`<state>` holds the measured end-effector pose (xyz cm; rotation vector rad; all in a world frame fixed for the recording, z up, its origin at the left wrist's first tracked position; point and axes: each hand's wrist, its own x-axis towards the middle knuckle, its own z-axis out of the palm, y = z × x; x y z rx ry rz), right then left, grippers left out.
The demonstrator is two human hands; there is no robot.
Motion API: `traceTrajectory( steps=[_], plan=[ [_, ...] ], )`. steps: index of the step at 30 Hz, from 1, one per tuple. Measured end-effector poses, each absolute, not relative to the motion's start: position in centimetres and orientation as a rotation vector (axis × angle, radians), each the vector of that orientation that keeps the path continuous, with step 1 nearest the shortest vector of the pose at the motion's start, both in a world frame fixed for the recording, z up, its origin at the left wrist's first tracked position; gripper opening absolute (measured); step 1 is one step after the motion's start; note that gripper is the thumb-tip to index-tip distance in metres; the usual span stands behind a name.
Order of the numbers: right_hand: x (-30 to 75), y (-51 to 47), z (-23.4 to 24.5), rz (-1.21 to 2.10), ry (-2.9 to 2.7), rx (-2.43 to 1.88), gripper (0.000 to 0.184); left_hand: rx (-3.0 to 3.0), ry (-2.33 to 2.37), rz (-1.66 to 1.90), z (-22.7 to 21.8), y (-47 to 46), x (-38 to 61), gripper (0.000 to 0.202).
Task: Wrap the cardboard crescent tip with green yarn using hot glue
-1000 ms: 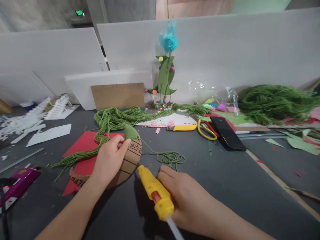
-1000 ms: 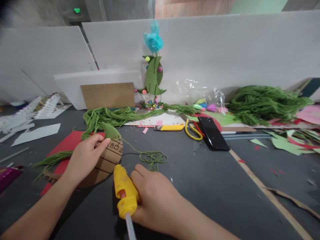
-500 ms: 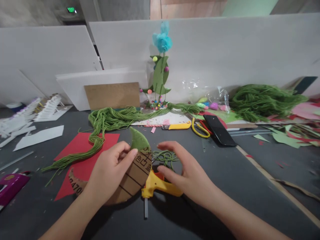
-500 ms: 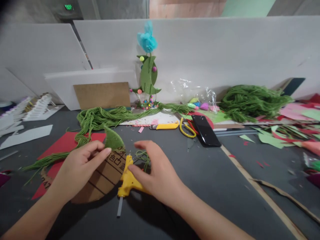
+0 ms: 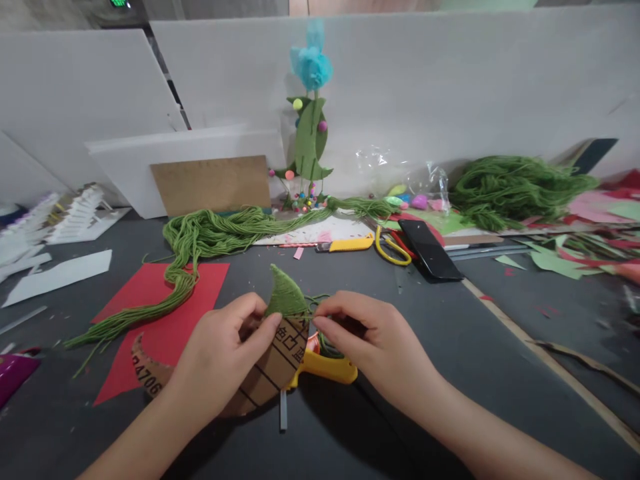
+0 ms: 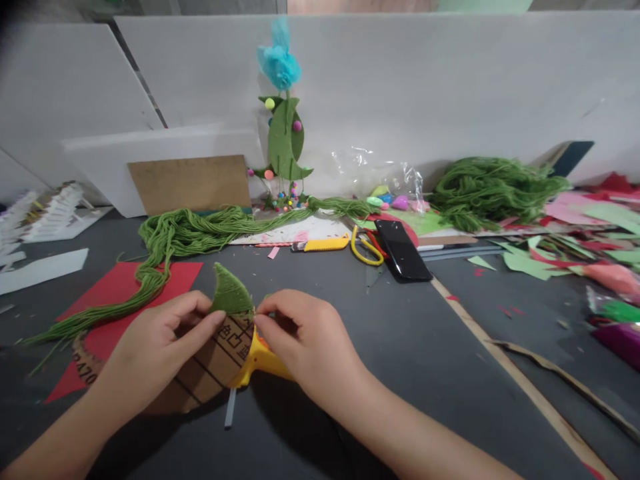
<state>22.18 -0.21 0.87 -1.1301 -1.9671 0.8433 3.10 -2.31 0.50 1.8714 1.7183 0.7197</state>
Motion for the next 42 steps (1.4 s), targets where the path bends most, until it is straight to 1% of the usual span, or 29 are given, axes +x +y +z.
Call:
traceTrajectory(
  steps=[3,8,14,18,24,30,35,37,39,42],
  plan=[
    [22.11,-0.16,0.97,0.866,-1.894,-1.163,0.013,1.882,1.728,0.686,0.33,-2.42,3.14,0.030],
    [22.14,-0.33,0.83,0.812,-1.903,-1.291,0.008,1.865,1.717,0.665,-0.04,-2.42,3.18,0.030],
    [22.27,-0.43,0.94,0.689,-1.955,-1.292,0.008,1.850,1.689,0.656,-0.18,-2.46,3.19,0.031],
    [22.17,-0.38,0.93,0.698,-1.952,-1.318,0.009,1.851,1.686,0.689,-0.27,-2.57,3.17,0.031],
    [22.07,-0.39,1.14,0.878,-1.867,-1.350,0.011,1.866,1.672,0.716,-0.24,-2.61,3.21,0.030],
    [22.05,-0.29,1.45,1.034,-1.779,-1.335,0.010,1.901,1.687,0.736,-0.03,-2.62,3.21,0.036],
    [22.11,0.14,1.40,1.368,-1.693,-1.297,0.013,1.954,1.691,0.691,-0.04,-2.52,3.04,0.038],
    [22.09,0.32,1.32,1.452,-1.658,-1.305,0.014,1.974,1.667,0.651,0.01,-2.39,3.03,0.038],
    [21.99,0.39,1.18,1.484,-1.611,-1.314,0.014,1.976,1.653,0.608,0.12,-2.34,3.12,0.036],
    [21.65,0.17,0.85,1.430,-1.571,-1.329,0.013,1.949,1.672,0.575,0.31,-2.65,3.54,0.033]
  ],
)
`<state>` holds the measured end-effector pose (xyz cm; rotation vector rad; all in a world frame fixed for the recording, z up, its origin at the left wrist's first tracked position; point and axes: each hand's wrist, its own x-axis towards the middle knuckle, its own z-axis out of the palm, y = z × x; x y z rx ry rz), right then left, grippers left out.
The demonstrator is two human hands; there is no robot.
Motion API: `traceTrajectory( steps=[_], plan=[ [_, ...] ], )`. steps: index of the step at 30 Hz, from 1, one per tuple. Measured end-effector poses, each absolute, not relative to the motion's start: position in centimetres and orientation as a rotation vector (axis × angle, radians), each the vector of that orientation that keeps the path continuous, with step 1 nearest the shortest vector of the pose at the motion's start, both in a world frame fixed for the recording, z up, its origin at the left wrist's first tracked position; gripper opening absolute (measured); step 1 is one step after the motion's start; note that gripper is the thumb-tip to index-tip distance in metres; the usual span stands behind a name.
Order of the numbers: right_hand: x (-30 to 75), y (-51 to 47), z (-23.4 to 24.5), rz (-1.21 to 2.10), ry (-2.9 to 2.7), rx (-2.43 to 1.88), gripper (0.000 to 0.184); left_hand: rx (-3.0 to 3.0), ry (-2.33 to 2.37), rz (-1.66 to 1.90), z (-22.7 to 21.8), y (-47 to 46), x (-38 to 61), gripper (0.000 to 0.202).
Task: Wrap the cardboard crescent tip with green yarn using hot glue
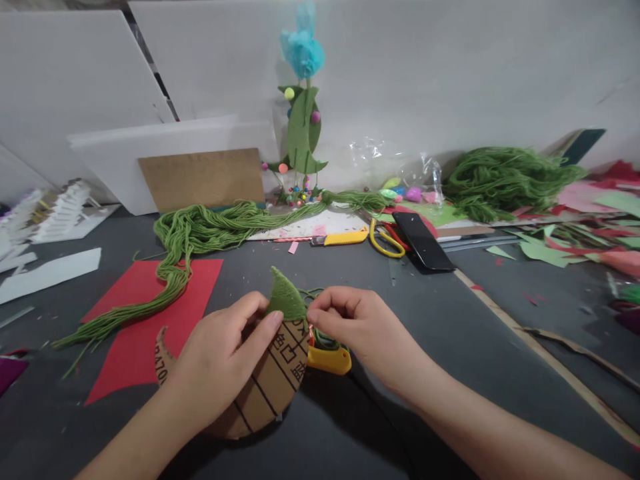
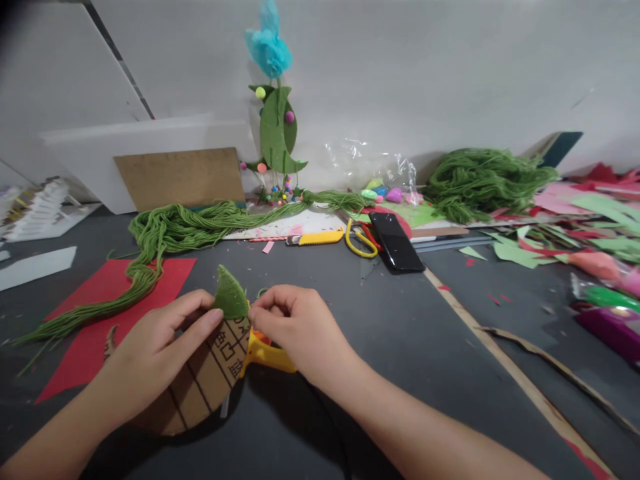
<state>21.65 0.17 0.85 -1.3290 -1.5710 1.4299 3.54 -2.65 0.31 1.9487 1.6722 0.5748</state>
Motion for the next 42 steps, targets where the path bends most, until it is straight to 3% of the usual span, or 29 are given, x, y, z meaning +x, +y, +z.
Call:
traceTrajectory(
  steps=[11,26,32,42],
  plan=[
    [20.9,-1.5,1.1,1.257,-1.644,-1.334,0.014,1.807,1.845,0.591,0.4,-3.2,5.2,0.028],
    [21.7,-0.8,1.9,1.359,-1.702,-1.251,0.005,1.782,1.830,0.644,1.0,-3.5,5.1,0.021],
    [21.5,-0.9,1.6,1.311,-1.714,-1.249,0.010,1.815,1.828,0.656,0.8,-3.6,5.0,0.020],
    [21.4,-0.6,0.9,1.510,-1.545,-1.218,0.011,1.792,1.660,0.744,0.5,-3.4,4.8,0.015]
  ],
)
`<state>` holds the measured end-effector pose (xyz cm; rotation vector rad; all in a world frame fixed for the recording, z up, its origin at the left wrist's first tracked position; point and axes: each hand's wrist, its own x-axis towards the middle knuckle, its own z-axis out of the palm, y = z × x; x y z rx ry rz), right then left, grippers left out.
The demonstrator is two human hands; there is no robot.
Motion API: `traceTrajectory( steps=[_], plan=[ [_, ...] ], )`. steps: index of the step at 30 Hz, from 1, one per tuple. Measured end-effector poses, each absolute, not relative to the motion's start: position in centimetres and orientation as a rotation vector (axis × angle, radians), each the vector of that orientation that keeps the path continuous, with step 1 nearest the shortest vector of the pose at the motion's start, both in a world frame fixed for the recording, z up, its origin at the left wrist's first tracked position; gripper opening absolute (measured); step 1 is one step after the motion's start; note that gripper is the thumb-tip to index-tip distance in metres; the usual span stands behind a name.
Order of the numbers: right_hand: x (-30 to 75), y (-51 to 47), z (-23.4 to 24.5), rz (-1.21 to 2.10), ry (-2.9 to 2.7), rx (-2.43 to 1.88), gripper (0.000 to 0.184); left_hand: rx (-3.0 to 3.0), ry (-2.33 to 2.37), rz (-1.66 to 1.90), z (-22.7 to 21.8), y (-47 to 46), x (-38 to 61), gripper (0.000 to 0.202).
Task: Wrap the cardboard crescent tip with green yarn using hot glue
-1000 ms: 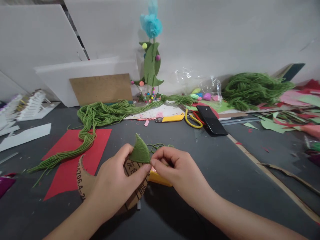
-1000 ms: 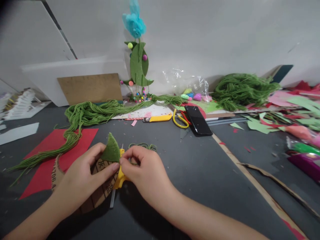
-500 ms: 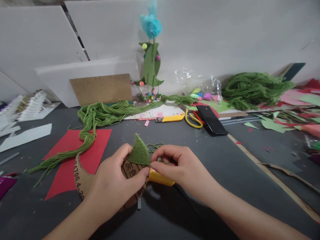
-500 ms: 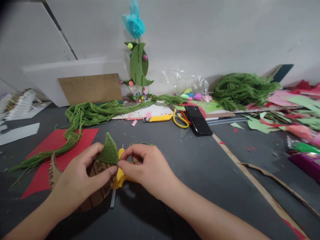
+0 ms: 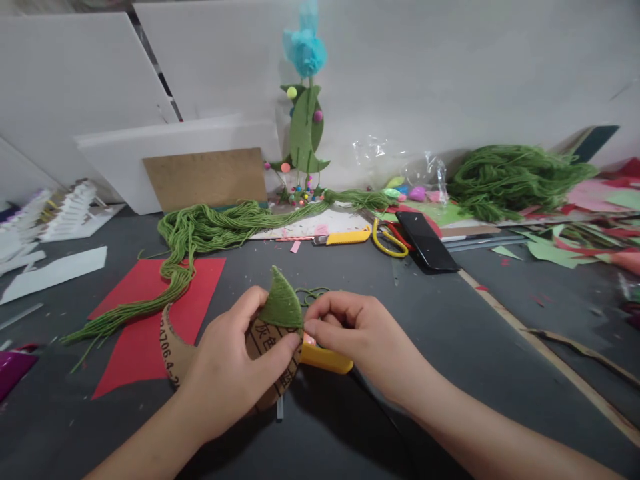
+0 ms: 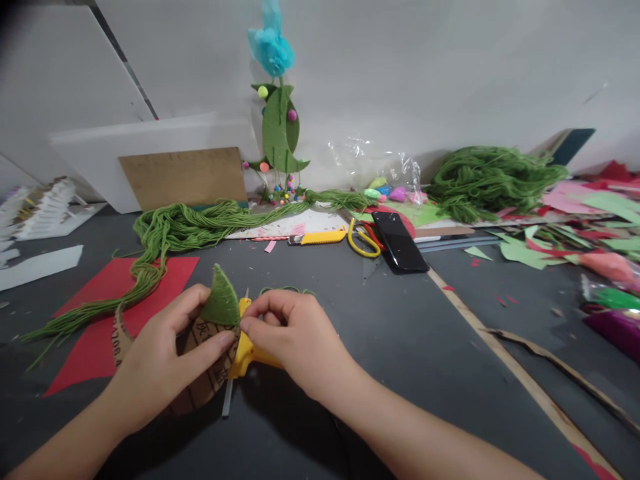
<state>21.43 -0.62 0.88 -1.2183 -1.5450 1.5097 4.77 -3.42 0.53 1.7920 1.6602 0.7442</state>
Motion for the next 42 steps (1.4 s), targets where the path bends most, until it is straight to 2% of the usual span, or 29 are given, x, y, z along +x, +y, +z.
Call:
traceTrajectory(
  steps=[5,17,32,36,42],
  plan=[
    [21.4,-0.5,0.8,1.473,-1.557,-1.221,0.013,1.771,1.526,0.847,0.3,-3.4,4.4,0.020],
    [21.7,-0.2,1.0,1.495,-1.475,-1.233,0.013,1.760,1.496,0.815,0.5,-2.9,4.0,0.023],
    [21.2,-0.8,0.7,1.484,-1.541,-1.223,0.013,1.674,1.653,0.792,0.7,-3.0,4.7,0.021],
    [21.4,-0.8,0.8,1.643,-1.437,-1.071,0.015,1.554,1.516,0.859,1.1,-3.2,4.8,0.016],
    [21.4,-1.2,1.6,1.905,-1.275,-0.819,0.021,1.483,1.308,1.058,2.0,-4.1,4.2,0.020]
  ],
)
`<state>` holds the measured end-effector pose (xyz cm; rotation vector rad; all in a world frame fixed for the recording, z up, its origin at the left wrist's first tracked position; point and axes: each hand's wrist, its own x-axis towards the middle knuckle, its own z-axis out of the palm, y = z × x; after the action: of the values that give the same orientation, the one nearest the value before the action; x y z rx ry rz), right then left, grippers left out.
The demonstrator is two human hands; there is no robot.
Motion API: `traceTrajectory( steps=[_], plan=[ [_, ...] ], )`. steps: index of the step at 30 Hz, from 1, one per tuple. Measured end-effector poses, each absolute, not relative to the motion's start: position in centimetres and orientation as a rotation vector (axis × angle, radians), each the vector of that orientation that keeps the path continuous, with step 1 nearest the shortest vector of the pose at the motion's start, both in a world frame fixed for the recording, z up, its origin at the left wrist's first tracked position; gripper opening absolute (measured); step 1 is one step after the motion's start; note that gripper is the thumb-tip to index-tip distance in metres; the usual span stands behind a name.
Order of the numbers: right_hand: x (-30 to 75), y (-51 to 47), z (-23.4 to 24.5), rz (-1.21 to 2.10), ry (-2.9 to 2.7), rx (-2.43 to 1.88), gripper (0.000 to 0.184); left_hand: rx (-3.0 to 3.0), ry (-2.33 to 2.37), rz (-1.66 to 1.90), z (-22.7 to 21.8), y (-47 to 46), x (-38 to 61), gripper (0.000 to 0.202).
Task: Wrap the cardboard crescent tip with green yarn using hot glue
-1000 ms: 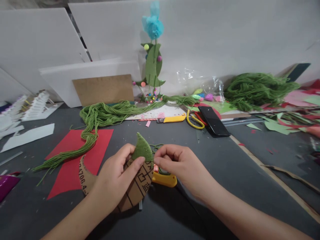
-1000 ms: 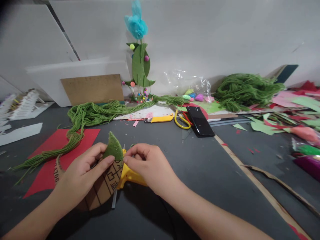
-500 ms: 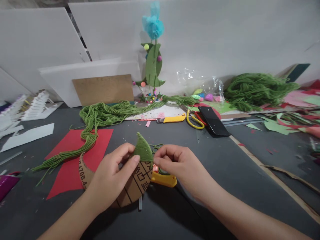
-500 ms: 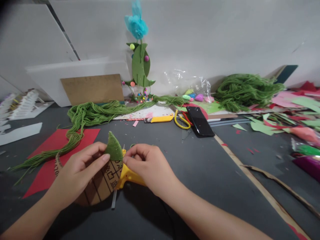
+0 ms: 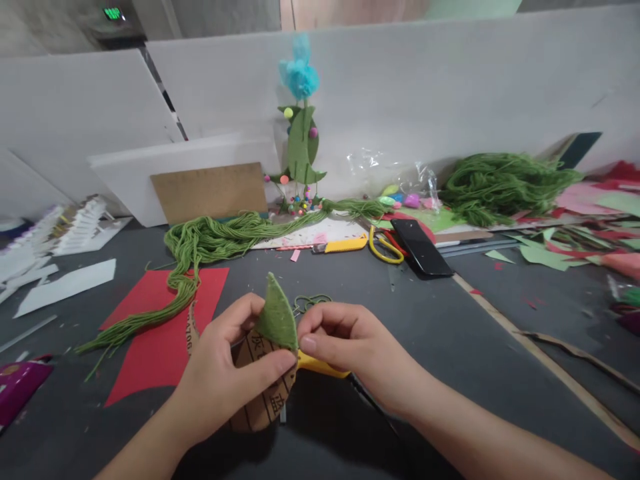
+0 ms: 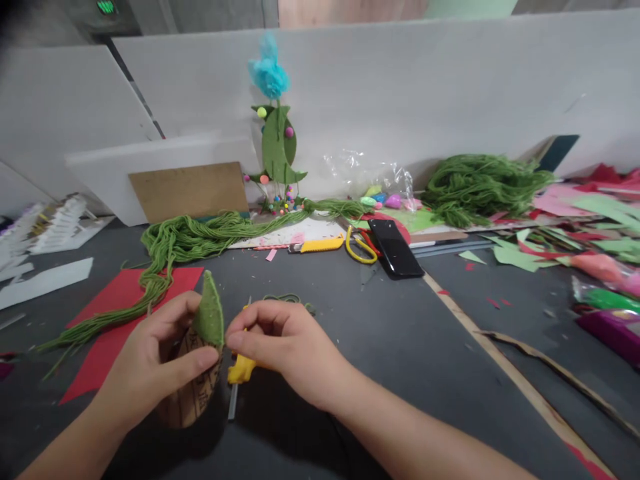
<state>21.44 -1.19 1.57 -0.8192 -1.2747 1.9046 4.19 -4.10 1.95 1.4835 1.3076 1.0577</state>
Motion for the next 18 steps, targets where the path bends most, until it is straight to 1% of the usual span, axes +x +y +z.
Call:
traceTrajectory(
  steps=[4,7,10,14,18],
  plan=[
    [21.1,-1.4,2.9,1.887,-1.257,-0.762,0.020,1.607,1.192,1.124,2.0,-4.3,3.7,0.017],
    [20.9,-1.3,3.8,1.833,-1.256,-0.771,0.019,1.710,1.213,1.171,2.2,-4.0,3.7,0.018],
    [20.8,-1.2,4.4,1.763,-1.239,-0.784,0.018,1.772,1.240,1.130,2.6,-3.4,4.2,0.029],
    [20.2,-1.4,4.6,1.680,-1.189,-0.752,0.019,1.713,1.130,1.130,3.1,-2.5,4.8,0.045],
    [19.2,-1.5,4.6,1.580,-1.201,-0.728,0.020,1.626,1.085,1.242,3.0,-2.0,5.1,0.046]
  ],
)
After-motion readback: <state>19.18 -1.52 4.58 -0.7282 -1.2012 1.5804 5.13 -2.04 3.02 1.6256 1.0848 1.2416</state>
